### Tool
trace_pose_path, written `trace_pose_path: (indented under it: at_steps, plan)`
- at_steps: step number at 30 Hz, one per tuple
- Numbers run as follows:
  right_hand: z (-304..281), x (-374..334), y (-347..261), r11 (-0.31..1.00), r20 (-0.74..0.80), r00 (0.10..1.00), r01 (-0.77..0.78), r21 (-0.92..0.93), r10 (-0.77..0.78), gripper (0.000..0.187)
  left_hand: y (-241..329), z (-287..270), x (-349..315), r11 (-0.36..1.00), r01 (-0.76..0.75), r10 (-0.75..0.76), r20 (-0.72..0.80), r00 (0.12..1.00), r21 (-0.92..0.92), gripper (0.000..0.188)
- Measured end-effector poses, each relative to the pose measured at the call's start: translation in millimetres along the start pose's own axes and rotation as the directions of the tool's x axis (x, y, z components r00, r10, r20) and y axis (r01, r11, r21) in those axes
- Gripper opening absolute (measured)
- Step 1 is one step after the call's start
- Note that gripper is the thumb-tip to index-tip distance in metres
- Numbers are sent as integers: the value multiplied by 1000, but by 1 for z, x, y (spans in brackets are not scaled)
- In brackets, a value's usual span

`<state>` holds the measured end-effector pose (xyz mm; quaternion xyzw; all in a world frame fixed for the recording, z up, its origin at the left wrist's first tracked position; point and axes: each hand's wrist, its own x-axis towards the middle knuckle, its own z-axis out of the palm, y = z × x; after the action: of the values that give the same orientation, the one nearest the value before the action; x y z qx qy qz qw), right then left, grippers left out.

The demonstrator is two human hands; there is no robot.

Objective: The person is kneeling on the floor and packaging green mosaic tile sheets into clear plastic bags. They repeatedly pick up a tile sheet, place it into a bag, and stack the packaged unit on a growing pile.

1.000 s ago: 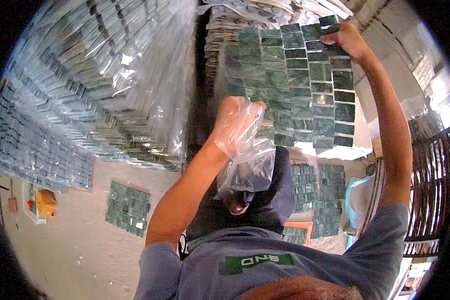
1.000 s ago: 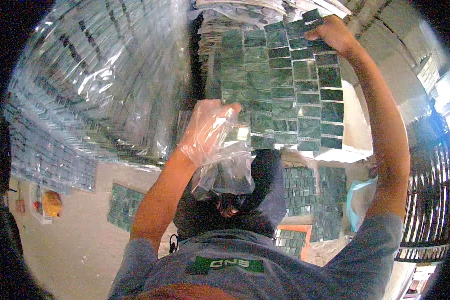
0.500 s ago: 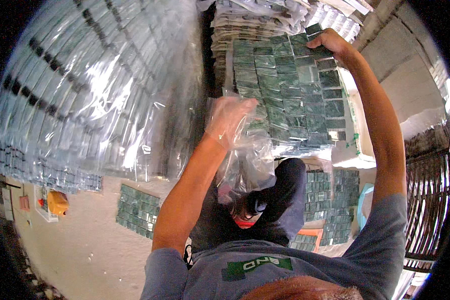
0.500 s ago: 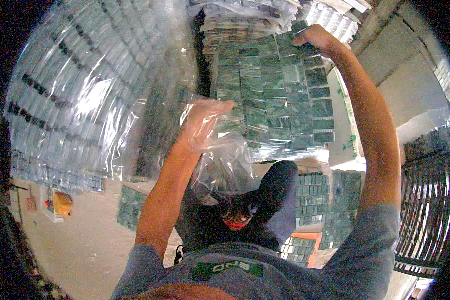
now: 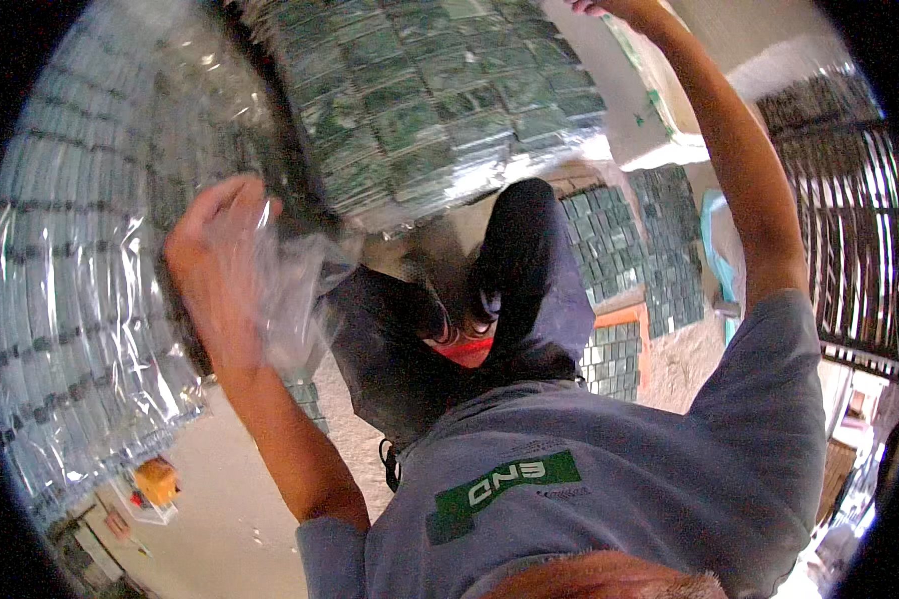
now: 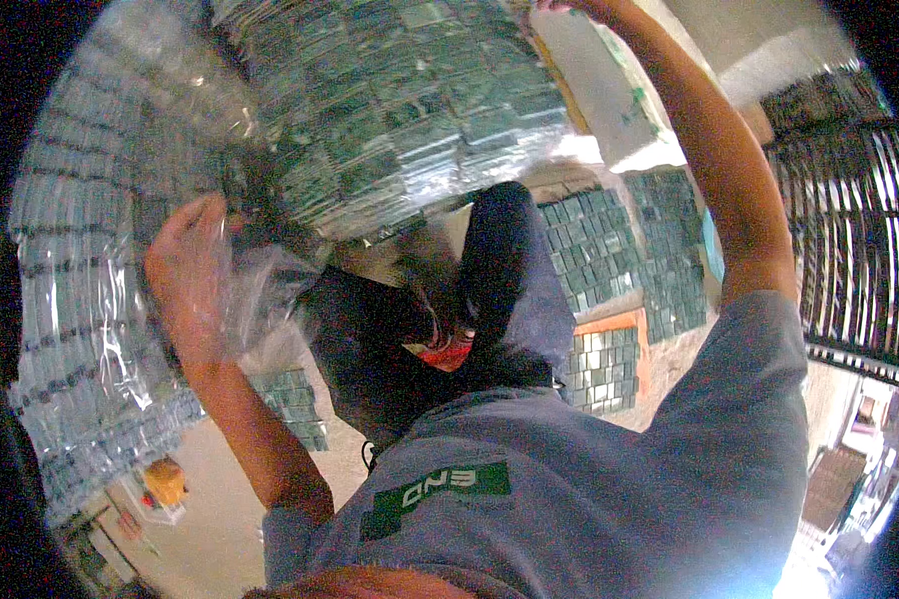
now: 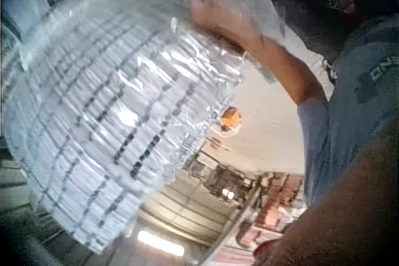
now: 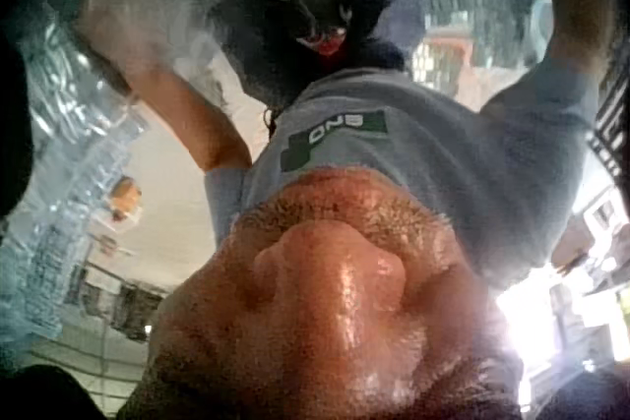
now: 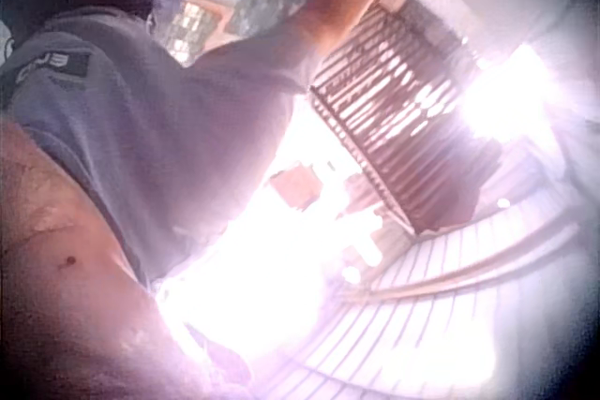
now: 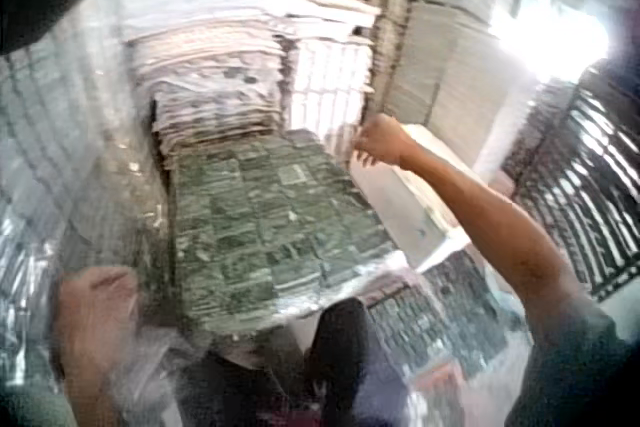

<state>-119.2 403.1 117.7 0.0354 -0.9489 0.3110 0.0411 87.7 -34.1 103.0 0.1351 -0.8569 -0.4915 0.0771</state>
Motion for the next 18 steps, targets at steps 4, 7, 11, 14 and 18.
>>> trace_pose_path:
  at_steps: [4, 7, 11, 14, 18]
  plan:
    - [7, -85, 26, 961, -25, 1000, 18, 277, -11, 21, -32, 4, -14, 999, -14, 21, 163, 986, -43, 30]
    - [27, -122, 45, 944, 106, 994, -50, 326, 17, 48, -42, 19, -17, 992, -14, 36, 179, 983, -122, 39]
    - [53, -135, 21, 963, 23, 1000, -14, 270, 8, 57, -46, 61, 0, 968, -241, 237, 68, 969, 64, 62]
    - [76, -117, 54, 954, -71, 981, 194, 231, -182, 57, -15, 75, -9, 923, -288, 266, 115, 957, 255, 67]
    - [92, -111, 40, 966, -62, 998, -15, 257, 32, 50, -14, 77, -10, 899, -346, 320, 138, 937, 267, 63]
